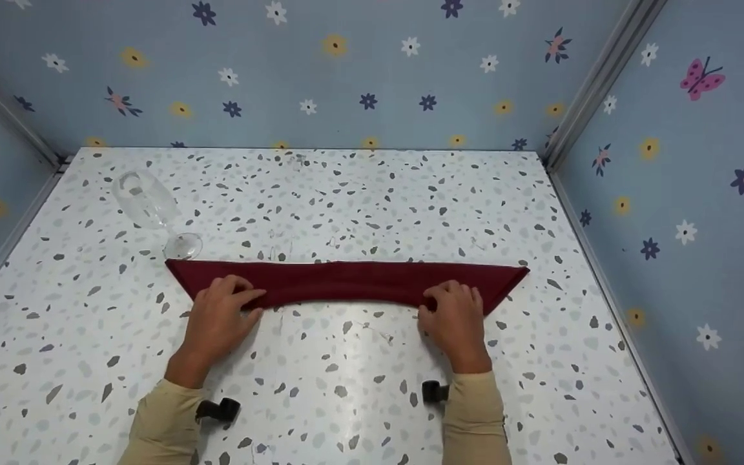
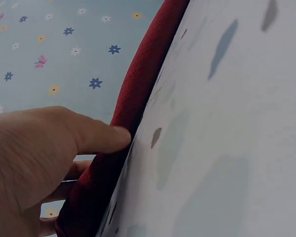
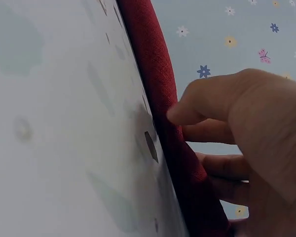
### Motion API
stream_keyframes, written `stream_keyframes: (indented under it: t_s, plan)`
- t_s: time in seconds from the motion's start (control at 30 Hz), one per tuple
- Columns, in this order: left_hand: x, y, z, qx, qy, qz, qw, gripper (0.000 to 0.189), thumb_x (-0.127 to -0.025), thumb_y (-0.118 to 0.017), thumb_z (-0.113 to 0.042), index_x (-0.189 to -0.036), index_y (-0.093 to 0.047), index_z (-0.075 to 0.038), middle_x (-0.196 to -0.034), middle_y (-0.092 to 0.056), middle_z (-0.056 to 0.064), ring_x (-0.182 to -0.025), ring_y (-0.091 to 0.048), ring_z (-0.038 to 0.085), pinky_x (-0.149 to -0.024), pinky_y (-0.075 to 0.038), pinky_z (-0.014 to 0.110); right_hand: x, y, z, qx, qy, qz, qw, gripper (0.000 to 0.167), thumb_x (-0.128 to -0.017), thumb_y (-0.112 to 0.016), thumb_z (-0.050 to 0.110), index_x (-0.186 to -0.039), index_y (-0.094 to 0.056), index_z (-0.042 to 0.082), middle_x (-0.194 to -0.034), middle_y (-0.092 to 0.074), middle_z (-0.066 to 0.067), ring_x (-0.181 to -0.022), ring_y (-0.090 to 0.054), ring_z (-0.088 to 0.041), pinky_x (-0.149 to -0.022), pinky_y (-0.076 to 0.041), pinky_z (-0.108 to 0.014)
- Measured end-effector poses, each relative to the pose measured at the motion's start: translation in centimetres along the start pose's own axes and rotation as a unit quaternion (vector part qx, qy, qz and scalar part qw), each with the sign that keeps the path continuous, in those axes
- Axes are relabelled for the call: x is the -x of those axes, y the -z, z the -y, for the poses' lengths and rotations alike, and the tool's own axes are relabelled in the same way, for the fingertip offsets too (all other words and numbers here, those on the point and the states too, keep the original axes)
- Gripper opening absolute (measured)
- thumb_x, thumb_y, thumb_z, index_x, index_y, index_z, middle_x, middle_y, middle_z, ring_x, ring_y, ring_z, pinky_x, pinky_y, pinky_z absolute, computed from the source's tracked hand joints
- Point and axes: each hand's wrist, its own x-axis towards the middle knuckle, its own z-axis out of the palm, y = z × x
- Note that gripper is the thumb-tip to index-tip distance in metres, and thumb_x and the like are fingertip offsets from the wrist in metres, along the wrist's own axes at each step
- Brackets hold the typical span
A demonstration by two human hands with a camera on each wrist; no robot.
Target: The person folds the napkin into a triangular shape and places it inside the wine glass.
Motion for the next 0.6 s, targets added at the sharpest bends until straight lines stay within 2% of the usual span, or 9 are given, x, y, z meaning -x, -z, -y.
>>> stream_keyframes:
  t_s: [0.13,0.23,0.37,0.47,0.6]
  plan:
    - [-0.04,-0.15,0.14,0.008,-0.001,-0.007,0.9999,0.025,-0.085,-0.077,-0.008,-0.109,-0.079,-0.012,-0.106,-0.063,0.006,-0.102,-0.055,0.028,-0.089,-0.044,0.051,-0.06,0.04,0.07,0.003,0.008,-0.007,0.9999,0.024,-0.091,-0.072,0.014,-0.112,-0.075,0.002,-0.118,-0.064,-0.02,-0.12,-0.054,-0.04,-0.116,-0.017,-0.063]
    - [-0.09,-0.21,0.13,0.012,-0.001,-0.018,0.9998,0.022,-0.086,-0.076,-0.008,-0.107,-0.08,-0.011,-0.105,-0.065,0.004,-0.101,-0.056,0.028,-0.089,-0.044,0.051,0.02,-0.09,0.02,-0.004,0.009,-0.02,0.9998,0.02,-0.094,-0.069,0.013,-0.11,-0.076,0.003,-0.122,-0.063,-0.017,-0.119,-0.054,-0.037,-0.111,-0.031,-0.057]
    - [-0.01,-0.19,0.1,0.011,0.009,-0.021,0.9997,0.018,-0.088,-0.074,-0.01,-0.104,-0.08,-0.01,-0.102,-0.068,0.004,-0.1,-0.057,0.029,-0.091,-0.044,0.051,0.07,-0.38,-0.05,-0.009,0.021,-0.038,0.999,0.015,-0.095,-0.066,0.01,-0.104,-0.076,0.002,-0.12,-0.063,-0.013,-0.113,-0.056,-0.033,-0.094,-0.047,-0.05]
    - [0.04,-0.14,0.12,0.002,0.01,-0.024,0.9997,0.015,-0.09,-0.071,-0.011,-0.103,-0.079,-0.011,-0.1,-0.069,0.005,-0.1,-0.058,0.031,-0.094,-0.042,0.052,0.02,-0.5,-0.12,0.0,0.034,-0.049,0.9982,0.013,-0.095,-0.066,0.008,-0.101,-0.075,0.001,-0.112,-0.065,-0.013,-0.107,-0.058,-0.034,-0.091,-0.047,-0.05]
    - [0.01,-0.11,0.2,-0.008,0.001,-0.038,0.9992,0.013,-0.09,-0.069,-0.01,-0.1,-0.079,-0.011,-0.096,-0.071,0.005,-0.098,-0.06,0.032,-0.096,-0.042,0.053,-0.04,-0.55,-0.25,0.002,0.029,-0.049,0.9984,0.012,-0.096,-0.065,0.008,-0.104,-0.073,0.002,-0.105,-0.068,-0.013,-0.102,-0.059,-0.035,-0.089,-0.045,-0.052]
